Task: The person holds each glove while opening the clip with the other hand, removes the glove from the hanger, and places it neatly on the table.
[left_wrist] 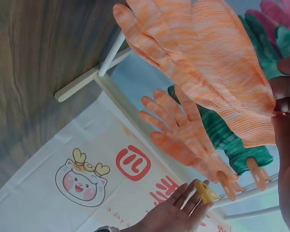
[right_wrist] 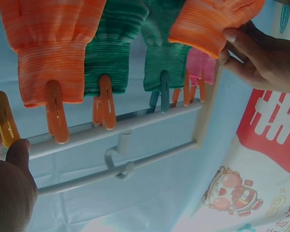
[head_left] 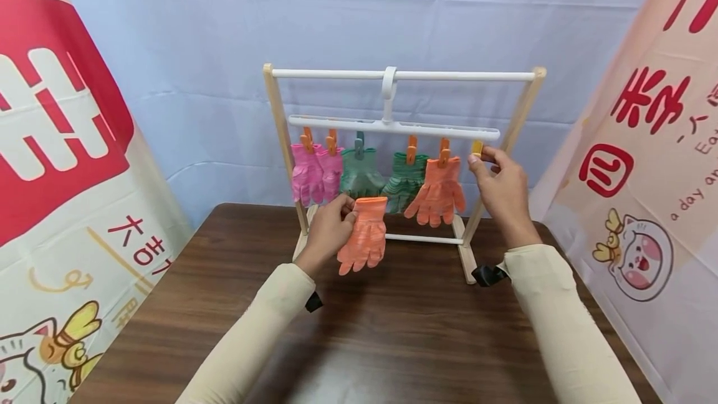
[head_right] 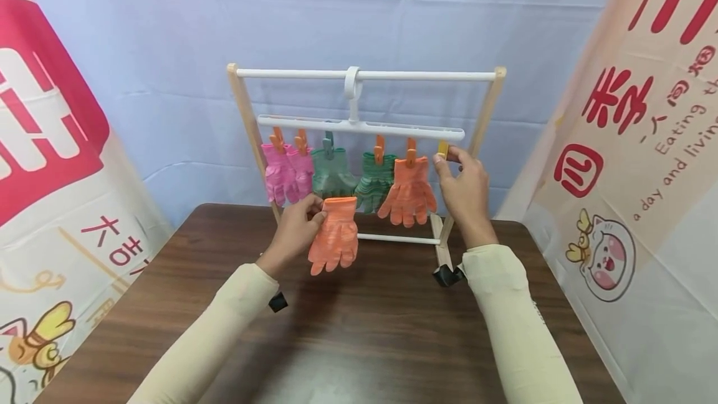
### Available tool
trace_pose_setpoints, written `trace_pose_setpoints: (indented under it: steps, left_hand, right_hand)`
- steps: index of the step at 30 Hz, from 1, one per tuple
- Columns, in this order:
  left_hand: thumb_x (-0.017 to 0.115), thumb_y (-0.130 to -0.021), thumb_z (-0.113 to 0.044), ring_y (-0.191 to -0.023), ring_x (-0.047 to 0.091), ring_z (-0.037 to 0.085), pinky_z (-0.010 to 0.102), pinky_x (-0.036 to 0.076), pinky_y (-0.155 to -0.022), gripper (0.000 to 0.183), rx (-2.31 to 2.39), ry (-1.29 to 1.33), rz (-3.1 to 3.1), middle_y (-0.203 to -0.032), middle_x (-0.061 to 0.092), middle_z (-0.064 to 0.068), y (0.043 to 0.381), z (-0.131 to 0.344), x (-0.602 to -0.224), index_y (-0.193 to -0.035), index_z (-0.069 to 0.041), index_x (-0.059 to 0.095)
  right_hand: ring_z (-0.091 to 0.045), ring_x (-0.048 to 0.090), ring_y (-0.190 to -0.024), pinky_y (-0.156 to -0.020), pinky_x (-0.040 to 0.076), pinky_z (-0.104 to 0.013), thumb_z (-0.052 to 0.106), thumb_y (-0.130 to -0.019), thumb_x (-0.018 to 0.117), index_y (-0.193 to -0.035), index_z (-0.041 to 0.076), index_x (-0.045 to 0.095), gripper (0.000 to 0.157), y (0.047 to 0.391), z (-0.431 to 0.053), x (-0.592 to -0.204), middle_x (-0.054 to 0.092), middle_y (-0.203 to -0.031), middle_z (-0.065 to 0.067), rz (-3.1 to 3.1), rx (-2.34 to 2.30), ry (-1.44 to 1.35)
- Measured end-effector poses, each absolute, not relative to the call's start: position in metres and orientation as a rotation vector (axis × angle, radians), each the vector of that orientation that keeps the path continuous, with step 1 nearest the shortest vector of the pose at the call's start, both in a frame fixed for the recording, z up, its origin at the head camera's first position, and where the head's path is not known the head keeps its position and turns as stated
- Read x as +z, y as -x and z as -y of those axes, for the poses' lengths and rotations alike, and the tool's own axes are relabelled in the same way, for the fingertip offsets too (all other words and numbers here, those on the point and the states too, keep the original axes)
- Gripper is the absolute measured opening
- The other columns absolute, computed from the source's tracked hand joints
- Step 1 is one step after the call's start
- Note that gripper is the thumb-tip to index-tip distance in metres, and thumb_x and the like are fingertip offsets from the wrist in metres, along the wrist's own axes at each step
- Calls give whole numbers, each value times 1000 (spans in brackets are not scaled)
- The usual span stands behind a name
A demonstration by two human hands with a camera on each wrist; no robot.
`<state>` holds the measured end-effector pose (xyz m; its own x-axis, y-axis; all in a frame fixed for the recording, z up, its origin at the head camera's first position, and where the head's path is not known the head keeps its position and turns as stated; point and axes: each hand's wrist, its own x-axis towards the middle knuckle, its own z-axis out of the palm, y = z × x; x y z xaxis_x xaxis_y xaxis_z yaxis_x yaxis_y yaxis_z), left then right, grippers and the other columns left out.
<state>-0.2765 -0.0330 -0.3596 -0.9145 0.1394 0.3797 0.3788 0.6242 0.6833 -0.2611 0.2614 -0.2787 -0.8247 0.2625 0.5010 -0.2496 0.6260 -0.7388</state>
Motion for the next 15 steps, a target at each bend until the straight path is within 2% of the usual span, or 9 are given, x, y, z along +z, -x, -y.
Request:
trace_pose_setpoints:
  steps: [10,15]
  left_hand:
    - [55,-91,-17,-63,52,12,30,42,-56,4,-1168,384,2588,-77,58,-6,273,61,-371,-93,-19,58]
    - [55,-91,-16,-62,51,13,31,41,-57,5,-1183,334,2605,-79,59,-4,271,74,-377,-94,-17,59]
  right_hand:
    - [-34,45,-116,-93,37,-48,55,-86,50,-131,12,50,63,259,-260,-280,54,-125,-11,2296,1143,53]
    - [-35,46,-115,-92,37,-48,54,-86,50,-130,13,51,60,258,-259,-280,54,-125,-11,2296,1133,66]
